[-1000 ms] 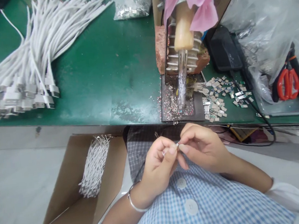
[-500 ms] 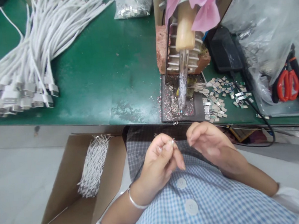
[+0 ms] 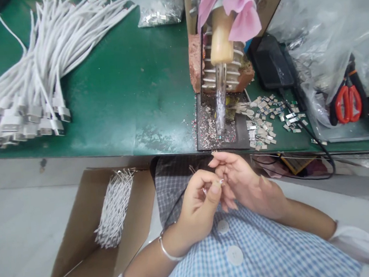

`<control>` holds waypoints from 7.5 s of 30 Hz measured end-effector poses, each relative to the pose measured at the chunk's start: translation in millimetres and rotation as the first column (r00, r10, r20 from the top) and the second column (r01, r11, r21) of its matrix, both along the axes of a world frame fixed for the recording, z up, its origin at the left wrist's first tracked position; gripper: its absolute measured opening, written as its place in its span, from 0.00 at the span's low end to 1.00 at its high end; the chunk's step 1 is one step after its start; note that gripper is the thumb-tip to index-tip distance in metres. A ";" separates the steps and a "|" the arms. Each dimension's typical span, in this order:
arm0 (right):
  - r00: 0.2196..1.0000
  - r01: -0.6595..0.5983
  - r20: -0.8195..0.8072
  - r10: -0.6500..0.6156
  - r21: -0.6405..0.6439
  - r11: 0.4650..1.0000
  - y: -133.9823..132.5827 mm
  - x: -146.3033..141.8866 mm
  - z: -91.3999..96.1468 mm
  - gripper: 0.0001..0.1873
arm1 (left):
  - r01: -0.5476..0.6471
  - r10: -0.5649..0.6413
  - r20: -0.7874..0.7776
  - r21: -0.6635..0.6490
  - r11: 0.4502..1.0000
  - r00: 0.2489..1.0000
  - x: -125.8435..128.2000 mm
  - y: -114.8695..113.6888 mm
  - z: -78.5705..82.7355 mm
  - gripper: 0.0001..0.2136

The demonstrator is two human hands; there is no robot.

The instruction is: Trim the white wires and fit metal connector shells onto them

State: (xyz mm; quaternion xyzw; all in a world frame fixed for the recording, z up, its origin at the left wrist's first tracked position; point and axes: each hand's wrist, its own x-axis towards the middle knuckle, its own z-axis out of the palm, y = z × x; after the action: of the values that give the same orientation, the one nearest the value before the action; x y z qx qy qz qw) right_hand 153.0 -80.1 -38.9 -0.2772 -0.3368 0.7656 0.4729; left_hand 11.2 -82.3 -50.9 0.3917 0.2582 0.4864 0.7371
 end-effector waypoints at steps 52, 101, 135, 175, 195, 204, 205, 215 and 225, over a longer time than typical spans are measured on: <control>0.615 0.084 0.504 -0.606 0.723 0.686 14.9 20.3 13.5 0.04 | -0.019 0.021 0.000 -0.357 0.934 1.000 -0.7 18.9 24.7 0.07; 0.433 -0.022 0.488 -0.757 0.846 0.533 28.7 15.3 20.5 0.08 | -0.084 0.124 0.085 -0.371 0.925 0.989 9.3 32.7 33.3 0.07; 0.695 -0.025 0.567 -0.442 0.633 0.774 7.9 24.0 28.5 0.02 | 0.002 0.023 -0.284 0.089 0.996 0.958 -17.6 11.0 26.9 0.04; 0.555 -0.105 0.637 -0.535 0.691 0.715 -1.3 -1.3 18.0 0.05 | 0.252 -0.248 -0.194 0.001 0.968 0.949 -14.6 1.7 9.9 0.38; 0.753 0.031 0.560 -0.347 0.496 0.868 4.4 14.2 19.6 0.04 | -0.117 0.257 -0.494 0.296 0.948 0.831 -21.2 13.8 24.2 0.02; 0.886 0.135 0.346 -0.310 0.447 0.885 6.7 2.7 18.0 0.10 | 0.123 -0.059 -0.394 0.139 0.983 0.917 -21.6 5.7 20.8 0.06; 0.891 0.140 0.331 -0.312 0.452 0.881 7.2 1.9 18.3 0.10 | 0.133 -0.064 -0.396 0.151 0.980 0.916 -21.8 5.9 21.0 0.06; 0.788 0.136 0.392 -0.474 0.641 0.755 7.4 2.8 12.4 0.08 | 0.002 0.165 -0.503 0.314 0.950 0.849 -20.1 11.6 26.7 0.03; 0.128 0.098 0.615 -0.778 0.773 0.627 56.2 62.3 38.2 0.04 | -0.362 0.654 -0.475 0.568 0.739 0.589 -64.6 74.3 47.0 0.06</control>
State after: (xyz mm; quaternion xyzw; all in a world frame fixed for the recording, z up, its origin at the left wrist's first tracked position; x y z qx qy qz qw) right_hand 215.3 -23.9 -0.7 -0.6030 -0.6437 0.1198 0.4557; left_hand -53.4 -8.0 -3.9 0.5872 0.4907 0.5563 0.3238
